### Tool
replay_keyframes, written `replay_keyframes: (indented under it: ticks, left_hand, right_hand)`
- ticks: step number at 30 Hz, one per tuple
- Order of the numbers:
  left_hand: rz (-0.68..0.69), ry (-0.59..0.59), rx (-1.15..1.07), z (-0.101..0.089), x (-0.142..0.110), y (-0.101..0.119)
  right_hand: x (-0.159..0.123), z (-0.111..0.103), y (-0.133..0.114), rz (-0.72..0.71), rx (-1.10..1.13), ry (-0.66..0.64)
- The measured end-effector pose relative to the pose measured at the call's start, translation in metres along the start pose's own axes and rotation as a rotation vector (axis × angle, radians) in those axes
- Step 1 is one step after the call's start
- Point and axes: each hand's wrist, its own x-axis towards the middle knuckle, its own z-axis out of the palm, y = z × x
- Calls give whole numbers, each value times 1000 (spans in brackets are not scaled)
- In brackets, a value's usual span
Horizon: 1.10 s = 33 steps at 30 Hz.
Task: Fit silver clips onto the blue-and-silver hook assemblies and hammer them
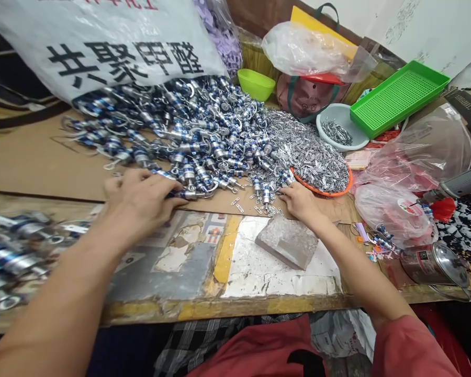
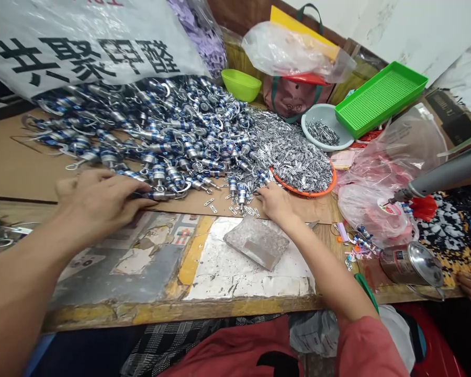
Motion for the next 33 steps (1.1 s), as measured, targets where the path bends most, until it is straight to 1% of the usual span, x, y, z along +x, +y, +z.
replay_keyframes:
  ticks: [3,6,8,9,10,12,13,14,15,16,17,19,20,22,25,29,31,33]
  left_hand:
    - [175,6,333,4,-4,6]
    - [333,50,472,4,-12,15]
    - [454,86,431,8,-23,25]
    - [521,88,349,13,-31,32]
    - [590,88,227,19,-40,39]
    - [707,2,-39,38,-59,56]
    - [691,-101,-107,48,-68,63]
    - [675,-142,-162,57,-77,69]
    - [633,-159,-208,66,-84,73]
    - [584,-158,-247,73,-90,75]
    - [537,-148,-276,78,-94,76]
    - [472,-133,-317,84,-98,74]
    - [458,-135,-328,84,-99,72]
    - [440,-148,-348,83,-99,70]
    - [391,-186,-384,80,-99,72]
    - [304,-211,-465,79,-102,79]
    - [249,-209,-528,78,-103,82]
    - [163,-227,-617,77,-104,83]
  right_hand:
    - [-3,0,4,45,-13,30]
    - [-6,3,13,72,31,88]
    - [-8,4,20,94,88,152]
    - [-9,4,23,106,122,190]
    - [-12,3,26,117,158,228]
    - [-21,-2,25,132,231,294]
    - [-28,-7,22,139,262,316]
    - [-38,-12,17,136,299,342]
    - [-49,-17,10,110,347,374]
    - [-61,-23,1,59,400,402]
    - [-72,-28,-9,-23,468,439]
    - [-93,-34,-27,-219,564,465]
    - [-101,-35,-35,-299,593,470]
    - [-109,-33,-44,-373,618,478]
    - [-111,-29,-44,-417,623,511]
    - [-109,-29,-40,-509,591,517]
    - [-110,-30,-40,-521,593,527]
    - [-114,-30,-41,-510,587,544]
